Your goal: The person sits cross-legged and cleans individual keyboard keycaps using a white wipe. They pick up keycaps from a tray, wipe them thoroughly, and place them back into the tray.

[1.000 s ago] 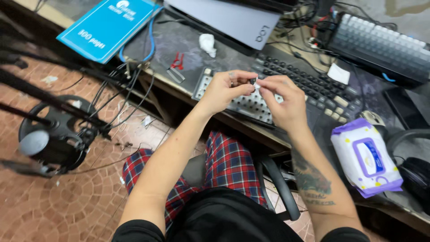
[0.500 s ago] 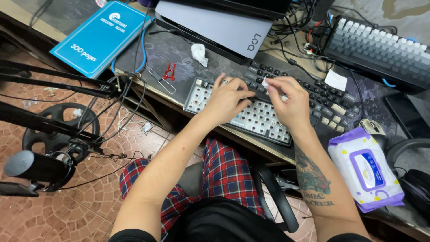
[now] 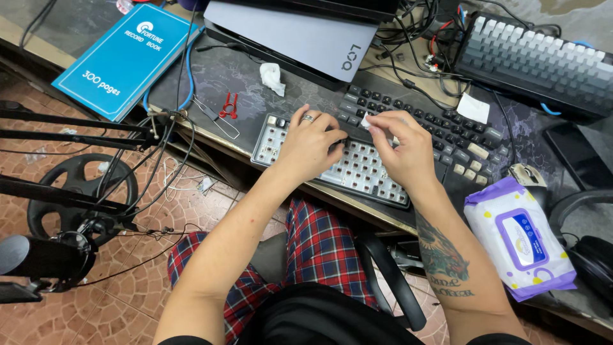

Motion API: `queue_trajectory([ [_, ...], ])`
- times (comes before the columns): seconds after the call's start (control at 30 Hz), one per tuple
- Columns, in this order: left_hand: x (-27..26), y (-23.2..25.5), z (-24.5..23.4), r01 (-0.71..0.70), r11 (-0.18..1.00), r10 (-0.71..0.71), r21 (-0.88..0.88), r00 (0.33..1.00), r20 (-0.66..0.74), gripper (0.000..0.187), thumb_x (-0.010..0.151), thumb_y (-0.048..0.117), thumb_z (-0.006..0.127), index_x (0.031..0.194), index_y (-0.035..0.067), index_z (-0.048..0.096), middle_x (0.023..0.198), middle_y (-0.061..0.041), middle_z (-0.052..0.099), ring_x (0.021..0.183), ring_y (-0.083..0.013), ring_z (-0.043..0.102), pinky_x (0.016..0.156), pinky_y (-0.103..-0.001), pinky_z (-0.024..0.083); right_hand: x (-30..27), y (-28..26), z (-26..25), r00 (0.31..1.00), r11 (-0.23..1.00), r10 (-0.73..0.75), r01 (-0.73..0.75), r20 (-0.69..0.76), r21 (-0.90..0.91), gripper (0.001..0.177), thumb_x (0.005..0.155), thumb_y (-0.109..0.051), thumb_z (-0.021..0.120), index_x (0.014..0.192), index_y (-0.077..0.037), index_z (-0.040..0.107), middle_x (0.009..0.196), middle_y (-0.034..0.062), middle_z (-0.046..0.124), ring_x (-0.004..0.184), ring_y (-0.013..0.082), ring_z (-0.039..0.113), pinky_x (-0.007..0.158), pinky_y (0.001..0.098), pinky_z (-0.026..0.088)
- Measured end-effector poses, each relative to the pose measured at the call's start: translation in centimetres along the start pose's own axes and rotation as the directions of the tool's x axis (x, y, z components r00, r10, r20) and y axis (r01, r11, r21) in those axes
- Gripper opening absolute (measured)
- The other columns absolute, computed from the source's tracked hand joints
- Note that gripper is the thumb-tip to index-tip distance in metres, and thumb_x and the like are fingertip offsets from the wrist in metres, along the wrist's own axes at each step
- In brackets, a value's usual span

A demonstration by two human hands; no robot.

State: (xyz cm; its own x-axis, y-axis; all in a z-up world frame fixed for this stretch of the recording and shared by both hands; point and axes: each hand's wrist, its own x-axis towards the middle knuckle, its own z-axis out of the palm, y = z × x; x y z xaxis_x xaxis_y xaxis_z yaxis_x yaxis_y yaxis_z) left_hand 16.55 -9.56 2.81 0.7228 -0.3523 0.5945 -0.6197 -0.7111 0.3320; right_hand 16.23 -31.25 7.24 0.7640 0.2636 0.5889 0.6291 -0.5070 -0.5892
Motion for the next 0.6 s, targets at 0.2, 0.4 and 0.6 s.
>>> queue_trajectory([
  [0.2,0.5,0.7,-0.1,-0.103,0.973,0.096,0.204,0.994,0.047,0.010,0.082,0.020,0.074,0.088,0.014,0.079,0.095,-0.006,0.065,0.104,-0.0285,0.064,0.115,-0.056,0.035,0.0,0.1,0.2,1.000,1.000,-0.001,0.001,0.025,0.011,0.019,0.096,-0.002,0.074,0.115,-0.004,0.077,0.110,0.0106,0.073,0.086,0.0149,0.071,0.077,0.0267,0.057],
  [0.4,0.2,1.7,0.7,-0.196,0.877,0.132,0.439,0.976,0.172,0.032,0.088,0.014,0.063,0.114,0.001,0.076,0.098,-0.009,0.066,0.105,-0.0301,0.064,0.119,-0.058,0.032,-0.1,0.2,0.3,1.000,1.000,0.009,-0.010,0.030,0.004,0.017,0.096,-0.002,0.074,0.113,-0.003,0.077,0.109,0.0108,0.073,0.084,0.0159,0.070,0.076,0.0271,0.056],
  [0.6,-0.8,3.3,1.1,-0.236,0.740,0.123,0.630,0.968,0.218,0.050,0.086,0.021,0.056,0.128,-0.003,0.067,0.119,-0.024,0.067,0.115,-0.0391,0.061,0.116,-0.059,0.029,0.0,0.3,0.4,0.999,1.000,0.010,-0.010,0.034,0.002,0.018,0.095,-0.003,0.074,0.112,-0.003,0.077,0.109,0.0111,0.073,0.086,0.0167,0.071,0.077,0.0276,0.056],
])
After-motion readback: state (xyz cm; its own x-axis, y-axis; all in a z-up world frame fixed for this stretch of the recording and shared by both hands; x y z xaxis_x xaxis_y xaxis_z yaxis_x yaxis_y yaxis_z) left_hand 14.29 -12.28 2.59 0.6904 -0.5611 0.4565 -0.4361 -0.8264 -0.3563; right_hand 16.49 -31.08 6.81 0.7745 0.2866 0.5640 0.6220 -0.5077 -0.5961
